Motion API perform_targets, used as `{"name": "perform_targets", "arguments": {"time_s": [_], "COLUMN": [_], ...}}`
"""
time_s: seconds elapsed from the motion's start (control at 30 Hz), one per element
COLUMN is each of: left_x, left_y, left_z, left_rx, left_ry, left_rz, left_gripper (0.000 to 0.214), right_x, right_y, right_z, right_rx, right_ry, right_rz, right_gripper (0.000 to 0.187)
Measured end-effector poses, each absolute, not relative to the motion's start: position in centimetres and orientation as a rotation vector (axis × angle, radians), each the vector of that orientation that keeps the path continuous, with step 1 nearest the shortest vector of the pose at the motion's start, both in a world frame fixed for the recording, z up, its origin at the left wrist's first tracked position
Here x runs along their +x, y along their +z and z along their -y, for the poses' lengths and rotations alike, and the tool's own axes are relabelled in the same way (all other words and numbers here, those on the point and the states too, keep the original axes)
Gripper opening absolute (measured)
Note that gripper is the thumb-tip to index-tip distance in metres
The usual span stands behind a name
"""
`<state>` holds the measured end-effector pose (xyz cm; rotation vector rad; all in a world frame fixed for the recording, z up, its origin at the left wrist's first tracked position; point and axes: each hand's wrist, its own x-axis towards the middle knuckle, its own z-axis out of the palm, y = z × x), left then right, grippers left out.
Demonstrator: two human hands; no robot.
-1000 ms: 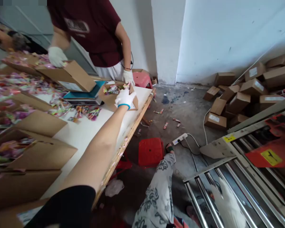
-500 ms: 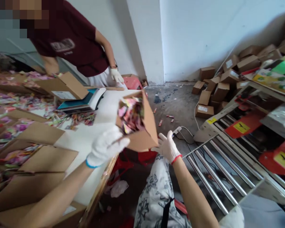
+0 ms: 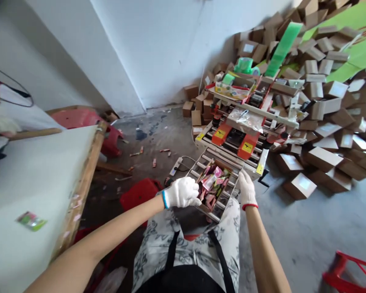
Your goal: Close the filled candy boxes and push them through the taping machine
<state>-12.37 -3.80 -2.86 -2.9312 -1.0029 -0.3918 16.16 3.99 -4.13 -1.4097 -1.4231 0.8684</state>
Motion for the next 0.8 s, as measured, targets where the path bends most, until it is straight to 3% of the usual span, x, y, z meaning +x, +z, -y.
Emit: {"name": "perform_targets", "arguments": {"time_s": [0.13, 0.27, 0.33, 0.43, 0.53, 0.67, 0.8], "left_x": [-9.8, -6.6, -5.2, -4.3, -4.6, -5.0, -4.9], "left_y": [-4.7, -7.9, -9.0, -9.7, -9.5, -9.2, -9.1], "left_z": [4.9, 6.6, 6.9, 6.7, 6.2, 5.9, 5.9], "left_rx": [-2.687, -2.078, -1.941, -1.881, -1.942, -1.979, -2.005], "left_ry": [-0.675, -1.251, -1.372, -1.452, -1.501, -1.545, -1.503], "left_rz": [1.516, 1.981, 2.114, 2.203, 2.131, 2.109, 2.061], "left_gripper": [0.053, 0.102, 0.108, 0.099, 0.084, 0.069, 0.066], "right_x": [15.8, 13.2, 12.7, 12.5, 12.2, 11.0, 8.7], "right_y": [-2.1, -1.6, -1.6, -1.1, -0.2, 0.0, -1.3], "right_z": [-5.1, -4.5, -4.3, -4.3, -4.5, -4.1, -3.8], "right_rx": [-1.452, -1.466, -1.431, -1.375, -1.327, -1.412, -1.336], "right_ry": [0.73, 0.352, 0.256, 0.15, 0.094, -0.083, -0.006], "right_rz": [1.852, 2.164, 2.245, 2.459, 2.639, 2.452, 2.476], "right_gripper": [0.069, 0.069, 0.057, 0.042, 0.046, 0.037, 0.019]}}
